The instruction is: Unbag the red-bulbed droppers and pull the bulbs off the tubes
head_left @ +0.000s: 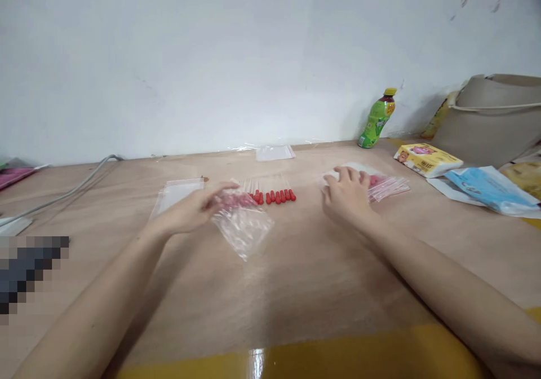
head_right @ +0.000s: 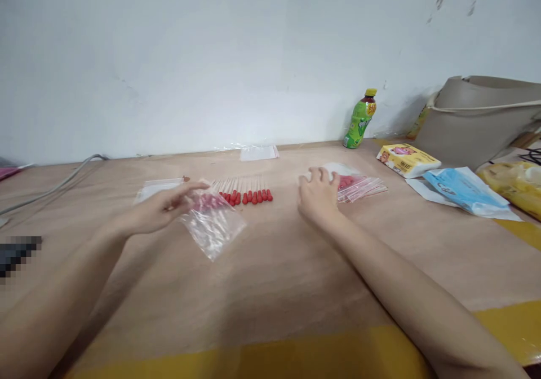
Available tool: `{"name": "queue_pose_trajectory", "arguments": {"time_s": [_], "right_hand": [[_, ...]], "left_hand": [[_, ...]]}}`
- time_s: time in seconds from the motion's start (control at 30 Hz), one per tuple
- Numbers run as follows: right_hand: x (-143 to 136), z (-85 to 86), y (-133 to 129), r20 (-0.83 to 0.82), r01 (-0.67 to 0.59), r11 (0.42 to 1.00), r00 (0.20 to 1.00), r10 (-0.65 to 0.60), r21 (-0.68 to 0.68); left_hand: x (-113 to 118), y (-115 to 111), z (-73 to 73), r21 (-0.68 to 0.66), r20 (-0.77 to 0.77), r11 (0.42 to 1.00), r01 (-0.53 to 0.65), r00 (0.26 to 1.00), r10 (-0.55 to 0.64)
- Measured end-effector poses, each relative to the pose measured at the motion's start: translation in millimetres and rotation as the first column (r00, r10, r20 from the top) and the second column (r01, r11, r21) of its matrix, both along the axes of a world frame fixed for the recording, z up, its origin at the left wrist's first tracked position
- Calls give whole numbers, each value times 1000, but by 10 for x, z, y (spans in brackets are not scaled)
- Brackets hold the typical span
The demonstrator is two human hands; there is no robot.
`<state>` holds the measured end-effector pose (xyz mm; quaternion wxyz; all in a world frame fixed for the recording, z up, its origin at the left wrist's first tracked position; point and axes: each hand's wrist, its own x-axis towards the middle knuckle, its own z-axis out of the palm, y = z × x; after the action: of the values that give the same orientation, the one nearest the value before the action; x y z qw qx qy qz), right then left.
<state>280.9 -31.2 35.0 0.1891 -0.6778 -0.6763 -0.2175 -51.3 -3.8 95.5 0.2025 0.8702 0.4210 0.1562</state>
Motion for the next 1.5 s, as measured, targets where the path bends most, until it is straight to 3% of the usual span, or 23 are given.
{"name": "queue_pose_trajectory", "arguments": {"time_s": [0.07,0.13,0.23,0.3,0.4,0.57,0.73,0.8,0.87,0.93,1.03,1.13,1.23,1.33,1.4,1.43,1.5], "right_hand": [[145,47,49,75,192,975,980,-184,-116],[253,73,80,122,324,923,945,-305,-206],[316,92,92,156,375,884,926,-343,-278],[307,103,85,172,364,886,930,-326,-289],[272,126,63,190,359,889,930,-314,-284],[260,149,58,178,303,895,950,-256,-327],[273,196,99,130,270,956,958,-256,-112],[233,225,87,86,152,988,984,-155,35],[138,232,40,42,-79,982,996,73,169],[-14,192,-40,16,-372,897,925,379,238],[-298,46,-188,0,-679,696,716,698,232],[-547,-117,-310,-14,-819,552,557,830,158],[-691,-192,-377,-31,-873,486,485,874,48],[-716,-159,-405,-162,-903,429,423,892,5],[-667,-113,-400,-296,-888,459,432,852,25],[-626,-95,-387,-357,-849,526,479,802,44],[-526,-86,-340,-461,-698,714,619,636,48]], "left_hand": [[-262,130,61,169,-170,977,-132,972,161],[-471,232,83,322,-265,903,-285,888,375],[-622,328,62,457,-326,800,-389,764,557],[-630,374,2,532,-330,763,-368,740,587],[-595,450,-172,626,-276,710,-321,761,587],[-604,576,-451,667,-112,632,-395,785,609],[-459,543,-343,720,84,532,-446,817,570],[-297,477,-285,701,125,569,-430,860,495],[-98,383,-269,649,134,656,-386,907,400],[107,257,-285,582,148,745,-326,943,297],[363,30,-305,513,163,827,-230,972,169],[535,-188,-304,471,165,871,-143,984,73],[651,-338,-357,372,113,928,-11,993,-34],[724,-405,-496,252,79,962,104,989,-128],[743,-416,-596,197,83,971,139,984,-157],[744,-416,-637,176,81,974,145,984,-161],[737,-415,-688,141,62,978,154,985,-164]]}}
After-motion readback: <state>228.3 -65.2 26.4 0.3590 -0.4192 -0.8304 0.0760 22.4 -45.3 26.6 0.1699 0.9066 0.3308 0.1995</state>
